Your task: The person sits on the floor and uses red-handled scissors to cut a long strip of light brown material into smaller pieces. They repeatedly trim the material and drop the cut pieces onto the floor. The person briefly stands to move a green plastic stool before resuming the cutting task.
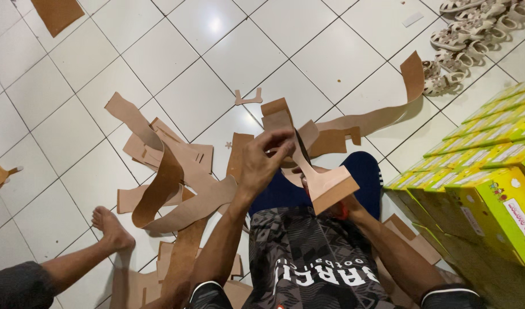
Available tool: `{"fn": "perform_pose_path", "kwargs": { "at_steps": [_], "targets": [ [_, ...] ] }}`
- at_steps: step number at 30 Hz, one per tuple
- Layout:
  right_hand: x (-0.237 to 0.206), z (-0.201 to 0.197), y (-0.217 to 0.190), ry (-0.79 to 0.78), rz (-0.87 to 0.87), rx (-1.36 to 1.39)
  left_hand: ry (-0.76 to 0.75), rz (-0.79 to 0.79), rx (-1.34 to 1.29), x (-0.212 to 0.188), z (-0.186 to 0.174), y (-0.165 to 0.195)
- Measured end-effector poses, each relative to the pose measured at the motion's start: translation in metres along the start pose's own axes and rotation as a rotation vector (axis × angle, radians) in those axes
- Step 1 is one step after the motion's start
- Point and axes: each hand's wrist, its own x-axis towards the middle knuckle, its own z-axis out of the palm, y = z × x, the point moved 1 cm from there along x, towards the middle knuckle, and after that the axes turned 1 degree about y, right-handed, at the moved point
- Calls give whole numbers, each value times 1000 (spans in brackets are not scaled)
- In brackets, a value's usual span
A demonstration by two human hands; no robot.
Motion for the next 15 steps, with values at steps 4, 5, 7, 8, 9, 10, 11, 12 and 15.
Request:
{"fn": "perform_pose_path", "kwargs": {
  "at_steps": [4,5,7,8,9,10,11,12,15],
  "targets": [
    [2,23,-15,-27,62,-13,-30,-54,-146,-7,6,6],
    [3,27,-18,-29,74,-14,-28,-48,-163,-8,6,6],
    [2,32,-21,26,27,-199,-16,-12,-104,-7,5,5],
    [0,33,-22,58,4,-327,-9,7,-74,-8,5,4],
    [-1,35,-23,50,-11,-322,9,27,-66,-8,5,2],
    [-1,36,-24,43,-25,-317,26,47,-57,-9,6,0],
    [-2,37,-26,36,-40,-312,43,67,-50,-11,7,-2],
    [-3,38,-27,13,-49,-284,49,69,-81,-13,9,-4],
    [-3,43,-30,6,-47,-302,71,45,-187,-16,12,-10]
  ]
}}
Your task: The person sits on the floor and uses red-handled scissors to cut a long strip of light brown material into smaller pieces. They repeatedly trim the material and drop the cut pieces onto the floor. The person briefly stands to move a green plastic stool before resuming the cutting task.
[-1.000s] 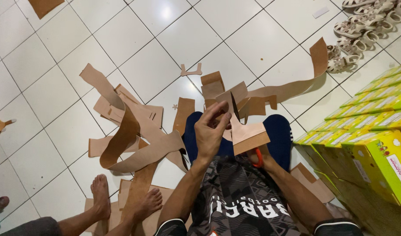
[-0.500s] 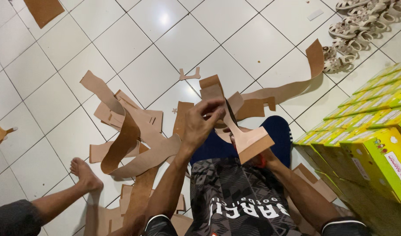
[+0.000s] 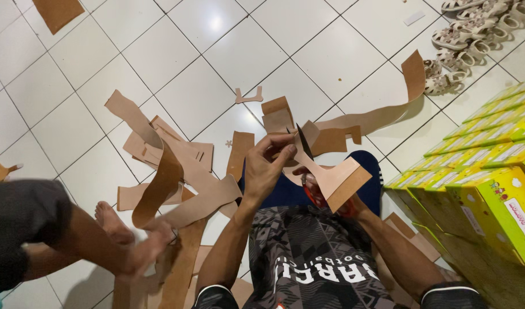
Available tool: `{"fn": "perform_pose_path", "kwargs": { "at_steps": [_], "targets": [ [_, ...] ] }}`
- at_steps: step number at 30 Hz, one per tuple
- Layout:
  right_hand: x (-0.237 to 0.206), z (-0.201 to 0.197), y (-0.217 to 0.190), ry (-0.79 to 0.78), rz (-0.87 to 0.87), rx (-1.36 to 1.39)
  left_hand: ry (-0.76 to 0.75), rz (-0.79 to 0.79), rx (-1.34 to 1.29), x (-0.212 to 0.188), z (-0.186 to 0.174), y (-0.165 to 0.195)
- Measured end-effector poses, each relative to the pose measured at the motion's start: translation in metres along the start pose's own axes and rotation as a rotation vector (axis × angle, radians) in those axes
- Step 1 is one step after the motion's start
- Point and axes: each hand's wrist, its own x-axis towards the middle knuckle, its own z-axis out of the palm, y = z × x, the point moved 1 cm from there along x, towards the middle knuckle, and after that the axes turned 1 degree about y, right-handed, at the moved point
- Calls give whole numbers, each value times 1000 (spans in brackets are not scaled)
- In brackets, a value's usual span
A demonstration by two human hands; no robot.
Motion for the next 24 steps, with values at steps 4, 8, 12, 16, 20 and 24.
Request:
{"fn": "perform_pose_path", "kwargs": {
  "at_steps": [4,8,12,16,20,24],
  "targets": [
    [-2,7,-6,97,-2,-320,72,-80,-64,-5,5,-8],
    [-2,12,-8,152,-19,-359,172,-73,-157,-12,16,-21],
    [0,8,1,186,-42,-349,225,-85,-419,-17,28,-38],
    [4,4,12,205,-86,-330,279,-100,-551,-20,39,-51],
    [5,7,15,251,-91,-310,309,-101,-565,-22,45,-58],
    [5,12,14,297,-93,-269,312,-92,-566,-22,48,-63]
  ]
}}
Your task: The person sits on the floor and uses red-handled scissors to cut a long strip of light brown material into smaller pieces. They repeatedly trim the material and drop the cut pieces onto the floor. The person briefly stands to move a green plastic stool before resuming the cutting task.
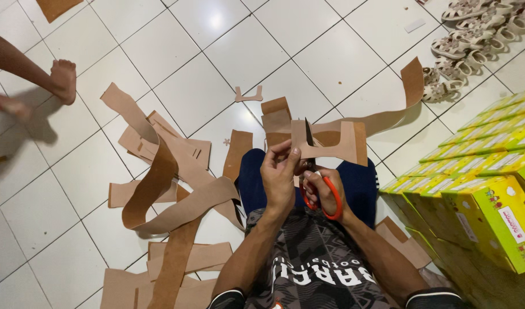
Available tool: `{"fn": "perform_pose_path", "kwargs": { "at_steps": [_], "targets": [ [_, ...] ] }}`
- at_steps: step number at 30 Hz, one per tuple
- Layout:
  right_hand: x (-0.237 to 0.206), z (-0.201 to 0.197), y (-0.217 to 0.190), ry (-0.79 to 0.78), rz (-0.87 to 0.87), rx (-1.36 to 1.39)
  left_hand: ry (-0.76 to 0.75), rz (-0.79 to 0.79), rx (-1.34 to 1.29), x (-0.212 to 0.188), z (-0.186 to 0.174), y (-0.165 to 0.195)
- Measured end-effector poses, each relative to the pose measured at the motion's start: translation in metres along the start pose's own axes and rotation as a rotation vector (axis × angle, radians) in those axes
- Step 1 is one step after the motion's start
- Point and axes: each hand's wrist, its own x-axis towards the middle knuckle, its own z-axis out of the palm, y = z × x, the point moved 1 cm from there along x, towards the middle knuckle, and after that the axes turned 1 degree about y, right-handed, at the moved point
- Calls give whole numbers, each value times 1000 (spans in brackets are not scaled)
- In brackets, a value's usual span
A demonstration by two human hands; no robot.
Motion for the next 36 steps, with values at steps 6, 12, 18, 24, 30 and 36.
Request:
{"fn": "perform_pose_path", "kwargs": {
  "at_steps": [6,12,18,24,30,36],
  "targets": [
    [3,-2,17,87,-15,-15,-3,-108,-142,7,3,0],
    [12,-24,17,33,-164,-310,-59,-165,-156,43,-19,36],
    [1,-27,-7,-126,-133,-419,-197,-85,392,35,-26,64],
    [-3,-26,-9,-107,-128,-523,-230,-41,458,31,-21,71],
    [2,-34,0,-49,-125,-591,-256,-82,486,32,-21,74],
    [22,-35,-10,-195,-114,-33,-523,-261,619,33,-28,62]
  ]
}}
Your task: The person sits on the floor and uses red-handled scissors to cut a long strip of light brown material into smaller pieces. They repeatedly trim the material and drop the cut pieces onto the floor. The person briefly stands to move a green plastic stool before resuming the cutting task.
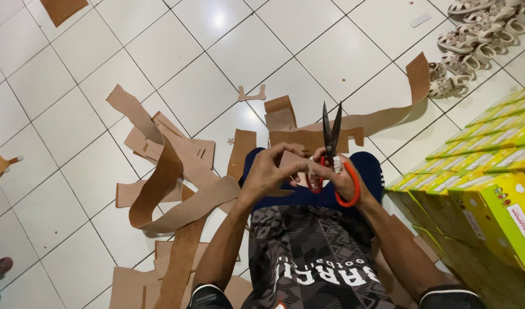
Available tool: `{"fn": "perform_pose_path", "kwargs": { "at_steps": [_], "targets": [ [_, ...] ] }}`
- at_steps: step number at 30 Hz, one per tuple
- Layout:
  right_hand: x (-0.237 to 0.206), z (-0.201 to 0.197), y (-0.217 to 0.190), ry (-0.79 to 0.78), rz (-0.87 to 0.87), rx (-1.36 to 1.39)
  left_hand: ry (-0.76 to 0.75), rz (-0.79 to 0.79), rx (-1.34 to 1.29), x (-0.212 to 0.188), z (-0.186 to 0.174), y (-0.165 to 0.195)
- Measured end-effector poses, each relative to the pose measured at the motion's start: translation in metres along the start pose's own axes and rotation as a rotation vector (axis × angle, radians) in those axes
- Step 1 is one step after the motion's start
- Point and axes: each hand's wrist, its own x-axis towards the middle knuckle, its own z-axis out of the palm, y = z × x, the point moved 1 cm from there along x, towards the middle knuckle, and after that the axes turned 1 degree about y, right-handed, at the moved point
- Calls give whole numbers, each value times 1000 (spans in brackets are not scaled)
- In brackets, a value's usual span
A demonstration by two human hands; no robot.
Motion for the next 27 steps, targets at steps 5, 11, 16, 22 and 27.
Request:
{"fn": "perform_pose_path", "kwargs": {
  "at_steps": [5,11,16,22,27],
  "targets": [
    [9,1,0,124,-101,196,-236,-101,-777,0,-5,-24],
    [14,12,19,373,-195,134,79,189,-687,7,31,-50],
    [14,13,28,446,-227,224,6,128,-719,12,29,-55],
    [7,21,28,394,-99,-100,294,190,-215,19,36,-69],
    [-5,22,22,247,-34,-312,437,242,-167,36,-5,-48]
  ]
}}
